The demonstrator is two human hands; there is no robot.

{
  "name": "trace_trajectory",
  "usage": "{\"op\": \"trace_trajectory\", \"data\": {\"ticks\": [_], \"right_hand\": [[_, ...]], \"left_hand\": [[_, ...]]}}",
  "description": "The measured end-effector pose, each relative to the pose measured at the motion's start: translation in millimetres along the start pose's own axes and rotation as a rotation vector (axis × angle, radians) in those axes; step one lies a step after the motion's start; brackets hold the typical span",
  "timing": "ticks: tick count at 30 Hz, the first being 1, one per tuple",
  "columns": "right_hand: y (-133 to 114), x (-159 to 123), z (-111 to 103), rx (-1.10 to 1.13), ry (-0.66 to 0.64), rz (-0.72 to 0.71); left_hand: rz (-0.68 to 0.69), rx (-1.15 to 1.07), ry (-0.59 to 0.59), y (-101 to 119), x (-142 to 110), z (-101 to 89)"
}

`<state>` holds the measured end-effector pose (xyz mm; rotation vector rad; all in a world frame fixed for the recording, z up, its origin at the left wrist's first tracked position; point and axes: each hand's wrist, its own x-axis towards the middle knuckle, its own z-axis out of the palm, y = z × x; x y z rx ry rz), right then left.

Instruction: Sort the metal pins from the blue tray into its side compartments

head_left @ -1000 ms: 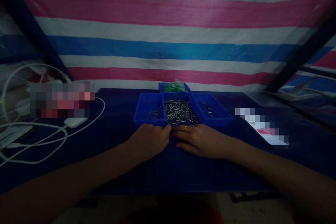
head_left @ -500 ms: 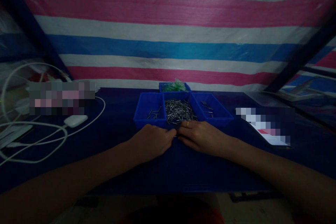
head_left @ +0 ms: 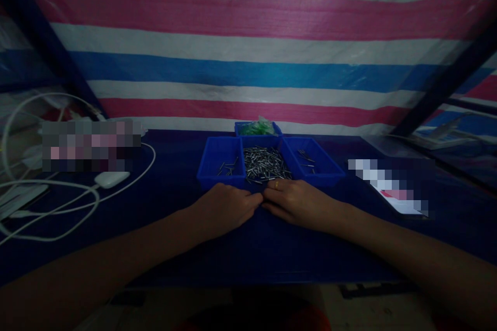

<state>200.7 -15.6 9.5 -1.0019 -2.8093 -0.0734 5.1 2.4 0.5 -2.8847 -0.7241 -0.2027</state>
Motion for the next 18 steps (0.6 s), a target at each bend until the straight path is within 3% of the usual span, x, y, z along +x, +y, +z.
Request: {"op": "trace_trajectory", "data": {"ticks": [7,18], "right_hand": [[0.8,-1.3,1.0,0.005,-0.006,0.0],[0.3,-1.8,0.9,0.01,0.002,0.042]], "left_hand": [[-0.076,-0.006,-0.009,1.0,0.3,-1.9],[-0.088,-0.005,-0.031,1.4,0.7,-8.4]]}}
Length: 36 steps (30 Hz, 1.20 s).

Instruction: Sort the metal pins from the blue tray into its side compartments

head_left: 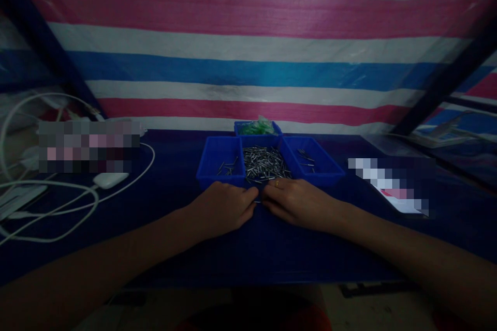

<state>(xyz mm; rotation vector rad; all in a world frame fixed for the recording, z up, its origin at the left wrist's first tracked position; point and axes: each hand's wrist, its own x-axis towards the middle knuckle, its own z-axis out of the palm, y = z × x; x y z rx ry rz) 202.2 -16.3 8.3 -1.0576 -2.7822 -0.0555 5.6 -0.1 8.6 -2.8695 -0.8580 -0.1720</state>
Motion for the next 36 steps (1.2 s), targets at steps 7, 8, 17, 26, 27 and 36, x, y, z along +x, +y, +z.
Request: {"op": "trace_trajectory", "data": {"ticks": [7,8,17,26,27,36], "right_hand": [[0.6,0.8,-0.2,-0.021,-0.007,-0.02],[0.5,1.0,-0.6,-0.025,-0.006,-0.024],[0.2,0.9,0.0,0.012,-0.004,-0.029],[0.4,1.7,1.2,0.123,0.02,-0.006],[0.5,1.9,1.4,0.13,0.021,-0.008],[0.9,1.0,1.8,0.16,0.01,-0.021]], "left_hand": [[-0.015,0.034,0.039,0.5,0.0,-0.1],[-0.017,0.034,0.043,0.6,-0.4,0.2],[0.006,-0.006,0.101,1.7,0.2,0.4],[0.082,-0.041,0.226,0.9,-1.0,-0.9],[0.091,-0.04,0.24,0.6,-0.9,-0.5],[0.142,0.006,0.279,-0.5,-3.5,0.2]]}}
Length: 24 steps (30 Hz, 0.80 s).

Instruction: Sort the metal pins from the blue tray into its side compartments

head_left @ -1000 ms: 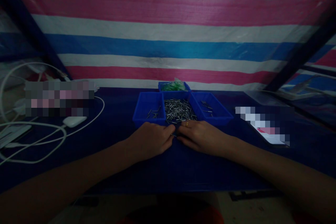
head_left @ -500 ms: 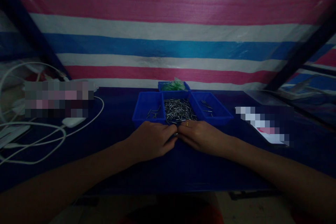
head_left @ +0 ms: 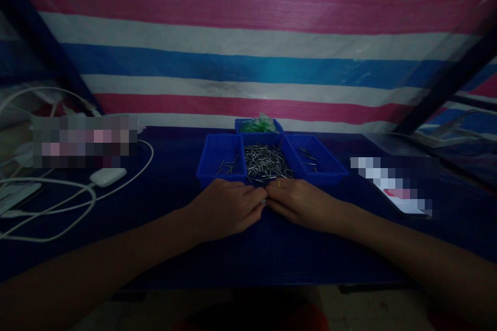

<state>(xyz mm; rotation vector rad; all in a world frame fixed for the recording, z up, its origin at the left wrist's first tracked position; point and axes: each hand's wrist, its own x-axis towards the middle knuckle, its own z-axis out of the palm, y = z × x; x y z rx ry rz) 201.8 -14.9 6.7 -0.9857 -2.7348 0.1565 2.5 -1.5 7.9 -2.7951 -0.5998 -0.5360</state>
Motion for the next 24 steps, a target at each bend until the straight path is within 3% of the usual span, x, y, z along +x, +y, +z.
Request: {"op": "trace_trajectory", "data": {"ticks": [24], "right_hand": [[-1.7,-0.1,-1.8,-0.115,0.024,0.007]], "left_hand": [[-0.026,0.021,0.081,0.1,2.4,-0.6]]}}
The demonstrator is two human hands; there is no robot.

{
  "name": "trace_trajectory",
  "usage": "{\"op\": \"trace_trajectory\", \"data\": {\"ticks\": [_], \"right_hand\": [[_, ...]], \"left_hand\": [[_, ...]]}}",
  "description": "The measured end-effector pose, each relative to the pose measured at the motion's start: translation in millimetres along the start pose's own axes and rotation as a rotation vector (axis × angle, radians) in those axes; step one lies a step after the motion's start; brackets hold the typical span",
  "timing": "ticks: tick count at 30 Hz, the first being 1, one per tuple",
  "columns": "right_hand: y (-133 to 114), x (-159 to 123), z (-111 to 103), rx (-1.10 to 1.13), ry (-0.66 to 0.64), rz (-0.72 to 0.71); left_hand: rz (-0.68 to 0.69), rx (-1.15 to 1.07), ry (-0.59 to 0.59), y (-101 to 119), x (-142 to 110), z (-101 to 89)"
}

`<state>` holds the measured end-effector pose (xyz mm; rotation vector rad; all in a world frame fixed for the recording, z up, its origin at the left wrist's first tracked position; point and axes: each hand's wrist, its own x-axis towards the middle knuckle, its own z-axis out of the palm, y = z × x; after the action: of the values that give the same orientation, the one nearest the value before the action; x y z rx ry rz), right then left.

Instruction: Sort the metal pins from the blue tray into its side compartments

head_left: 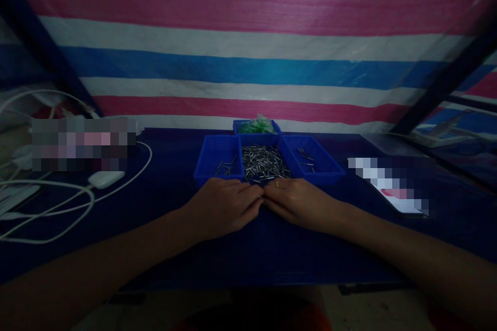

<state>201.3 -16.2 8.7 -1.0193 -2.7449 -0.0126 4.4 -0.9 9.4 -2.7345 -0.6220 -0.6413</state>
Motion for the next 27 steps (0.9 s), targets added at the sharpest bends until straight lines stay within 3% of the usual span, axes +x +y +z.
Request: {"op": "trace_trajectory", "data": {"ticks": [5,10,17,27], "right_hand": [[-1.3,-0.2,-5.7,-0.053,0.097,0.005],[-2.6,-0.9,-14.7,-0.059,0.185,0.007],[-3.8,-1.3,-10.0,-0.051,0.193,-0.036],[-4.3,-0.9,-7.5,-0.043,0.152,-0.039]], "left_hand": [[-0.153,-0.003,0.024,-1.3,-0.6,1.5],[-0.237,0.005,-0.066,0.3,0.7,-2.0],[-0.156,0.0,-0.185,0.4,0.3,1.4],[-0.158,0.003,-0.24,4.3,1.3,-1.6]]}}
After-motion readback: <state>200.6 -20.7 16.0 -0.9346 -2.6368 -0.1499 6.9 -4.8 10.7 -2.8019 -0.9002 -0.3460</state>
